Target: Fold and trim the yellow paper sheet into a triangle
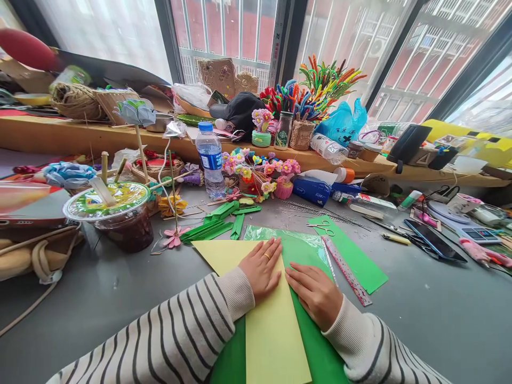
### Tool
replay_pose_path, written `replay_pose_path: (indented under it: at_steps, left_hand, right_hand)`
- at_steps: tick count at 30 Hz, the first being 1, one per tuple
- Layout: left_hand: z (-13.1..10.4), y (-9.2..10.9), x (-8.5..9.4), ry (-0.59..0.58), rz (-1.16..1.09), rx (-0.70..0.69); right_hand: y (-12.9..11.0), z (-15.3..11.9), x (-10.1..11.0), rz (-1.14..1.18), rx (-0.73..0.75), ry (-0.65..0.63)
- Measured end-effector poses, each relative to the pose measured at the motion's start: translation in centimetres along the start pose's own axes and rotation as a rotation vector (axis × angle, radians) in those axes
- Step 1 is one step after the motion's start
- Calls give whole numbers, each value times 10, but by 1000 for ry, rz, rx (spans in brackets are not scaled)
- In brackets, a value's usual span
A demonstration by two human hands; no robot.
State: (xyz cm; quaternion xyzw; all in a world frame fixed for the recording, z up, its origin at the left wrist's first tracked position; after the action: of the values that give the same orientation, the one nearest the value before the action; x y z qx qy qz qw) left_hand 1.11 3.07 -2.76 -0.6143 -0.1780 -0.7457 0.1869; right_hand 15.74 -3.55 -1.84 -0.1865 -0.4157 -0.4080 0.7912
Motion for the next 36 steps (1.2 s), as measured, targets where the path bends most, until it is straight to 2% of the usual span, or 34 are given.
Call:
replay_pose_path:
  at_steps: [11,22,27,36]
  left_hand:
    - [0,1,0,-17,-4,-1]
    - [-1,-3,-8,14,4,0]
    - [-1,-3,-8,17,-2,2]
    - [0,-1,-6,-5,9,4]
  right_hand:
    - [-25,-27,18,-18,-15,-32]
    - [-33,-34,22,-118,47,-10]
    - [-33,-41,24,-105,113,47]
    - [-31,-43,29,-98,87,-17]
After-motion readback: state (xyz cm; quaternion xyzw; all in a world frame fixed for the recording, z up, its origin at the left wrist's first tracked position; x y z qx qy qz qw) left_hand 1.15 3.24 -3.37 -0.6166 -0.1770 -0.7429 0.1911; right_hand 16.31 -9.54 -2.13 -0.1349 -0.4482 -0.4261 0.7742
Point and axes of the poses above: each hand's wrist, its own z-axis towards the middle knuckle, its own x-axis out of the back of the hand, y = z × x, the point moved 1 cm from there along z, towards the middle knuckle, and after that the axes turned 6 degrees about -x, right-handed, at the moved point
